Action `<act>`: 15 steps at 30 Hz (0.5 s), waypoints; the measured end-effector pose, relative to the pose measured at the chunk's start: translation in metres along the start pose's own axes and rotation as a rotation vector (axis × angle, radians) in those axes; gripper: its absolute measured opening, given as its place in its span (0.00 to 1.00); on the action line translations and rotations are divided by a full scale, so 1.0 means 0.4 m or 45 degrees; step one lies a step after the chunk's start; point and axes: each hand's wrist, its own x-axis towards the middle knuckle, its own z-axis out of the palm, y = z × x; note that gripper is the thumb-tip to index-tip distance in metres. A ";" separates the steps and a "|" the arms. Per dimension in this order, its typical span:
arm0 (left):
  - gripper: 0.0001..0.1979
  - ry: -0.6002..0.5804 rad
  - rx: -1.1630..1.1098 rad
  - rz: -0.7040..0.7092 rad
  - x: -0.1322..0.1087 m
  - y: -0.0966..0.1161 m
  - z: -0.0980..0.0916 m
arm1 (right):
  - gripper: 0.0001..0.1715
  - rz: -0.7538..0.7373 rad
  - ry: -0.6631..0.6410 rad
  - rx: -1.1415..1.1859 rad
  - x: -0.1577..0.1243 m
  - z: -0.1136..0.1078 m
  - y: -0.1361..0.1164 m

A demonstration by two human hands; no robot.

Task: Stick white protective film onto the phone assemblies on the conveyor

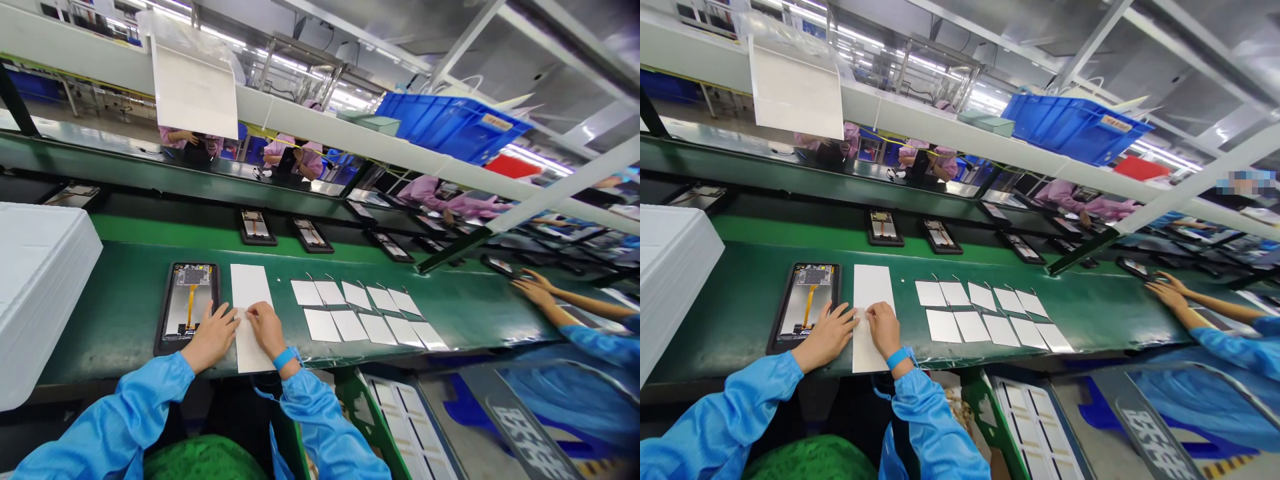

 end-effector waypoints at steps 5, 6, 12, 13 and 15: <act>0.16 -0.001 0.001 -0.008 0.011 0.003 -0.004 | 0.11 0.123 0.037 0.206 0.032 -0.063 0.009; 0.16 -0.008 -0.001 -0.013 0.013 0.005 -0.006 | 0.13 0.122 0.041 0.262 0.042 -0.082 0.001; 0.18 0.072 -0.054 -0.003 -0.018 0.013 -0.065 | 0.14 -0.052 -0.127 0.555 0.140 -0.116 -0.143; 0.19 0.110 -0.055 -0.006 -0.036 0.005 -0.083 | 0.13 -0.095 -0.168 0.547 0.160 -0.095 -0.170; 0.19 0.165 -0.049 -0.049 -0.077 -0.024 -0.117 | 0.10 -0.171 -0.253 0.494 0.199 -0.033 -0.215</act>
